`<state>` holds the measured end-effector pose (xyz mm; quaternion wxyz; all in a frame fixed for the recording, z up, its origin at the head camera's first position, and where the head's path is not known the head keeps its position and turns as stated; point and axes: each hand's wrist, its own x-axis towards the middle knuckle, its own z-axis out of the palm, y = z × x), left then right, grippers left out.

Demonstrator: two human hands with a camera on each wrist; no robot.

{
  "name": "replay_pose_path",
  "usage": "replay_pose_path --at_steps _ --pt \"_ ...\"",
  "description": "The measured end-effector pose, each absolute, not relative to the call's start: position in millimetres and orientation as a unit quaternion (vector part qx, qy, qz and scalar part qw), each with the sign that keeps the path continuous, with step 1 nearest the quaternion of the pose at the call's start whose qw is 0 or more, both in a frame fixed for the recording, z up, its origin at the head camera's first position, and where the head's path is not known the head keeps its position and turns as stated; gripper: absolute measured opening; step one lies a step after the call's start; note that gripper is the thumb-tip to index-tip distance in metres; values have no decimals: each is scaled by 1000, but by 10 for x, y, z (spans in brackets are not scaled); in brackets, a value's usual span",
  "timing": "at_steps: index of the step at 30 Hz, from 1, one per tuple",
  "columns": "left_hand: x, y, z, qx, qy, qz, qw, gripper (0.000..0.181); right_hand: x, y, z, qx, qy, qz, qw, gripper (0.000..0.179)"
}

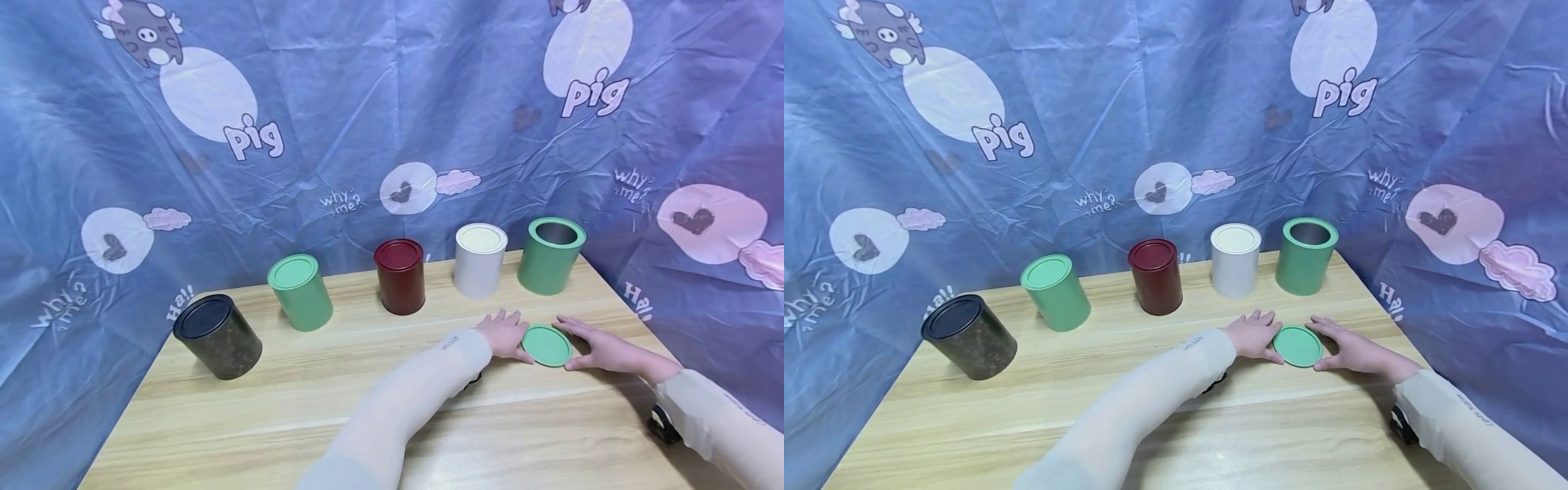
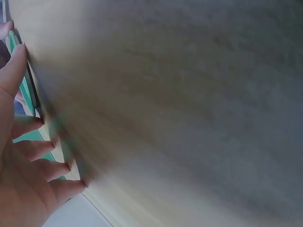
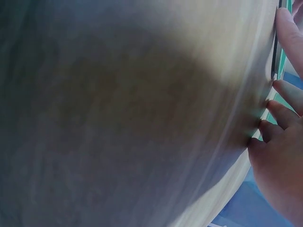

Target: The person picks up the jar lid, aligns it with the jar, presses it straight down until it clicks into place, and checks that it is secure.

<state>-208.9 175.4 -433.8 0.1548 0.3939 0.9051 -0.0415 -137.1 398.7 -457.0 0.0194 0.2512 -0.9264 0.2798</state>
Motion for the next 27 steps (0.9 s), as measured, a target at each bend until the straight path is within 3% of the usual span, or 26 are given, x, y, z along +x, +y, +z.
replay_pose_path --at_steps 27 --pt "-2078 1805 -4304 388 909 -42 149 74 -1343 3990 -4557 240 -928 284 27 72"
